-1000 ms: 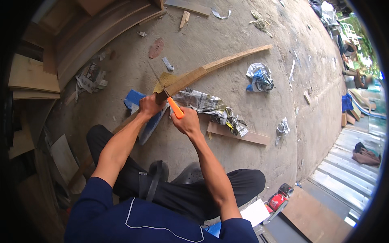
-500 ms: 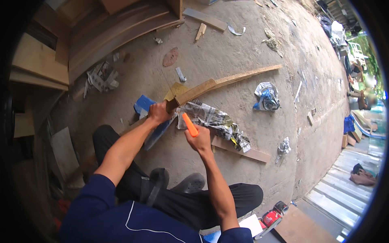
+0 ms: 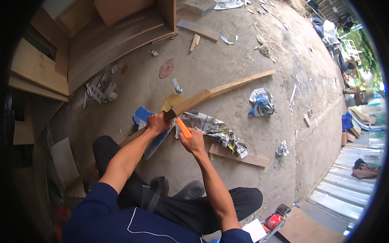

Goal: The person sits on the floor and uses a hand saw to cut a small wooden plank. They hold the plank with one hand and saw with the other, then briefly inspect the cut piece before resuming sawing.

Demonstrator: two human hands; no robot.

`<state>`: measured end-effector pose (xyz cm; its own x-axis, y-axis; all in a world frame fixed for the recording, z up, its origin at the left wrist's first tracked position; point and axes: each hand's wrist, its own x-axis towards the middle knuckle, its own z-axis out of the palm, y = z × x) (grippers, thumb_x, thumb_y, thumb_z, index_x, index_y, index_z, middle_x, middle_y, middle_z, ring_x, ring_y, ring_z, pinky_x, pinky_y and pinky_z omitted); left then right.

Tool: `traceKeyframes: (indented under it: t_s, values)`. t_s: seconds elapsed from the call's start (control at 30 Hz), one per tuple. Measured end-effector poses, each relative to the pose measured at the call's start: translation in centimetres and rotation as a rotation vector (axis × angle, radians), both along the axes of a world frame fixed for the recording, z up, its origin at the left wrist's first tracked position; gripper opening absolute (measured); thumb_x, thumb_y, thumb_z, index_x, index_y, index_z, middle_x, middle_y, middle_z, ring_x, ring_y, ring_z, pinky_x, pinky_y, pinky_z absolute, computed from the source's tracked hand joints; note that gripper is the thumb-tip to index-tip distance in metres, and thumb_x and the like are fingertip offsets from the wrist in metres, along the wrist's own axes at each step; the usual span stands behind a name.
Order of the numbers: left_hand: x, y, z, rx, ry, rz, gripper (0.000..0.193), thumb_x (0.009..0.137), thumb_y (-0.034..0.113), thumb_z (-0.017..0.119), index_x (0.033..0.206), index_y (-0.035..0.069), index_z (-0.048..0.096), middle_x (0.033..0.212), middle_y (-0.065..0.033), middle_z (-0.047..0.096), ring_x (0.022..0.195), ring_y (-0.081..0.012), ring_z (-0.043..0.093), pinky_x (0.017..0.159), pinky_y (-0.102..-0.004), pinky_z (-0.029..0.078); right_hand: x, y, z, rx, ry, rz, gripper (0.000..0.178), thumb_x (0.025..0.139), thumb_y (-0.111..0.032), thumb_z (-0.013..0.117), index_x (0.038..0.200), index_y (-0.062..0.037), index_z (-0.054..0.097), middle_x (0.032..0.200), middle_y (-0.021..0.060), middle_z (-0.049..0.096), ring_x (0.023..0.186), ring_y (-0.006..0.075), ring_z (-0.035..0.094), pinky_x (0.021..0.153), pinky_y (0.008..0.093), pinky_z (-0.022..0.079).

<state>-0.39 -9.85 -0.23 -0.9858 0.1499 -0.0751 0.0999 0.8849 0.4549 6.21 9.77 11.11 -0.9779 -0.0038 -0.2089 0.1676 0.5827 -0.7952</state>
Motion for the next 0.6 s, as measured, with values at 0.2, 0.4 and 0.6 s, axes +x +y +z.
traceKeyframes:
  t_s: [0.2,0.4,0.6]
  values:
    - [0.1,-0.7,0.8,-0.039,-0.064,-0.002,0.040,0.073,0.040,0.074,0.090,0.006,0.062,0.081,-0.0188,0.070,0.077,-0.0366,0.069,0.069,-0.0468,0.054,6.4,2.8,3.0,0.004,-0.007,-0.002,0.025,0.075,-0.022,0.066,0.070,0.0019,0.060,0.062,0.0200,0.057,0.056,0.0342,0.058,0.057,0.0403,0.046]
    - [0.1,0.1,0.9,-0.024,-0.090,0.015,0.041,0.072,0.042,0.075,0.089,0.006,0.062,0.082,-0.0193,0.070,0.078,-0.0368,0.069,0.070,-0.0472,0.054,6.4,2.8,2.3,0.073,0.023,0.026,0.026,0.075,-0.025,0.067,0.073,0.0007,0.062,0.065,0.0215,0.060,0.062,0.0380,0.062,0.060,0.0420,0.049]
    - [-0.1,0.0,0.8,-0.013,-0.082,0.011,0.038,0.072,0.040,0.074,0.087,0.007,0.063,0.080,-0.0192,0.070,0.076,-0.0377,0.069,0.069,-0.0481,0.054,0.9,0.4,0.4,0.035,0.024,0.017,0.029,0.075,-0.028,0.066,0.072,0.0012,0.062,0.066,0.0229,0.060,0.063,0.0405,0.061,0.060,0.0442,0.048]
